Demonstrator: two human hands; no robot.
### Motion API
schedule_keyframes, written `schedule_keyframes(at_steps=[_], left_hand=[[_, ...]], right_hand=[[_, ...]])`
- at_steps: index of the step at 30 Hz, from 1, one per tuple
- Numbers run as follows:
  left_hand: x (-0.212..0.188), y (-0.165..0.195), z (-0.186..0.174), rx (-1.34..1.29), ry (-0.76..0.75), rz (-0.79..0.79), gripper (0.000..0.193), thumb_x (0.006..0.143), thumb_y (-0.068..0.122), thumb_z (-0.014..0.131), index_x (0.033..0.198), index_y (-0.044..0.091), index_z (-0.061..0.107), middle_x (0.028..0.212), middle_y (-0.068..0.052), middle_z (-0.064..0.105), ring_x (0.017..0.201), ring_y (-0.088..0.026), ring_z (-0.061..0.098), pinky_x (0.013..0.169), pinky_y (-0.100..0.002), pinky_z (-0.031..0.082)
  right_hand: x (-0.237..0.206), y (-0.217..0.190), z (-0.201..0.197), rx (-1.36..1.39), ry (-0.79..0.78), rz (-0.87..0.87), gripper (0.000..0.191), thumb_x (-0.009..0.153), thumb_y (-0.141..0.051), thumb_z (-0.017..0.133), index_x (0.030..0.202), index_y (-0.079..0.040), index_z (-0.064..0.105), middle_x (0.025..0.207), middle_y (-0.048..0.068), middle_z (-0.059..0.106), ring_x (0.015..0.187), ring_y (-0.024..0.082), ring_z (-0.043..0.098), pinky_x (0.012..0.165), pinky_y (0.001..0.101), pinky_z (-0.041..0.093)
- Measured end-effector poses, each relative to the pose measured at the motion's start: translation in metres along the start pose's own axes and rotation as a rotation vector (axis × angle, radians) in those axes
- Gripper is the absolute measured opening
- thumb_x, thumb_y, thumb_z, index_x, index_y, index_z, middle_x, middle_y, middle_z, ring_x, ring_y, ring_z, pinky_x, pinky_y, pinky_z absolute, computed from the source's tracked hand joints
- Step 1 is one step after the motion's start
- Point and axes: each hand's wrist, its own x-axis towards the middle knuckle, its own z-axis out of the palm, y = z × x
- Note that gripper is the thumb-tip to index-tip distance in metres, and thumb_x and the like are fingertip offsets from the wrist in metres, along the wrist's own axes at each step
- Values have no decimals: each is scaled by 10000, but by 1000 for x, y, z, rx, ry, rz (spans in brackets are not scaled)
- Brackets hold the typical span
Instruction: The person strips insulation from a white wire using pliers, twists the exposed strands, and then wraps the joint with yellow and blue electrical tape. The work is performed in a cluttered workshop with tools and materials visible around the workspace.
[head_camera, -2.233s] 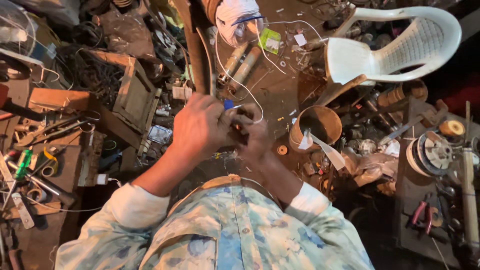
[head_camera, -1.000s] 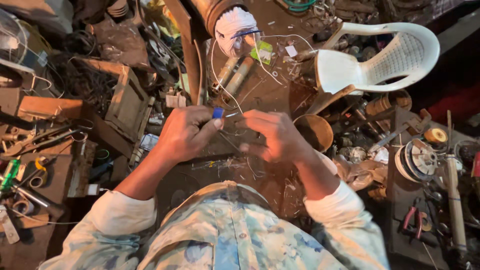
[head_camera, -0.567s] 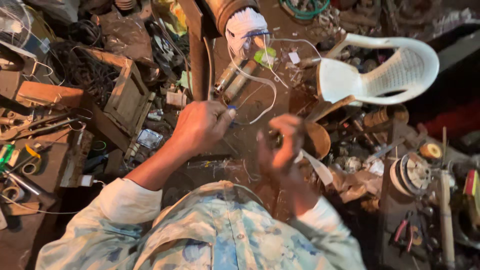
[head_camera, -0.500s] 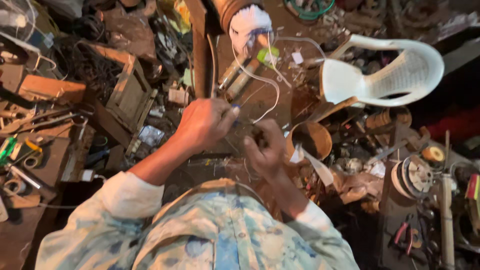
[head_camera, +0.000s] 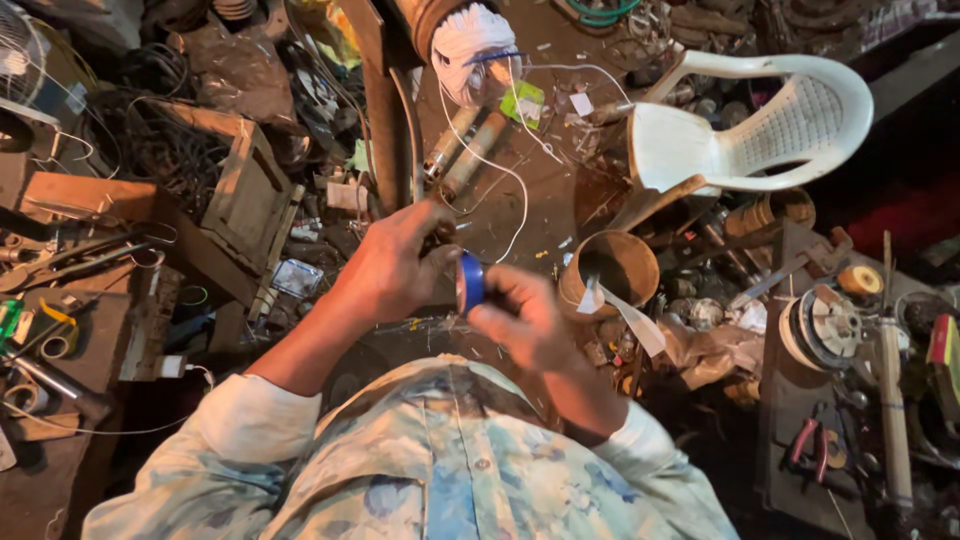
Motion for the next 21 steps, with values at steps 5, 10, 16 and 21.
schedule_keyframes(at_steps=[5, 10, 16, 21], left_hand=[[-3, 3, -17, 67, -73, 108, 261, 767, 16, 652, 1023, 24, 702, 909, -168, 659, 859, -398, 664, 715, -444, 541], [10, 13, -11, 154, 35, -165, 270, 891, 278, 751, 799, 30, 701, 762, -180, 660, 707, -417, 644, 632, -489, 497], [22, 15, -8, 194, -140, -326, 314, 969, 297, 677, 787, 45, 721, 745, -209, 661, 731, -453, 630, 630, -539, 473], [16, 9, -9, 96, -61, 100, 159, 899, 142, 692, 931, -2, 631, 864, -195, 637, 837, -448, 632, 705, -512, 494]], right_hand=[[27, -31, -19, 79, 1, 12, 300, 913, -149, 666, 1169, 6, 680, 981, 32, 721, 724, 53, 583, 635, 209, 477], [10, -9, -1, -243, 272, -258, 241, 981, -180, 671, 1102, 26, 703, 856, 30, 719, 712, 75, 648, 643, 205, 510], [34, 54, 12, -629, 355, -384, 246, 811, -95, 778, 1017, 11, 695, 849, 74, 605, 695, 120, 539, 628, 255, 431], [47, 67, -2, -540, 313, -497, 128, 958, -69, 717, 1074, -20, 701, 939, 56, 638, 805, 138, 593, 702, 285, 454]])
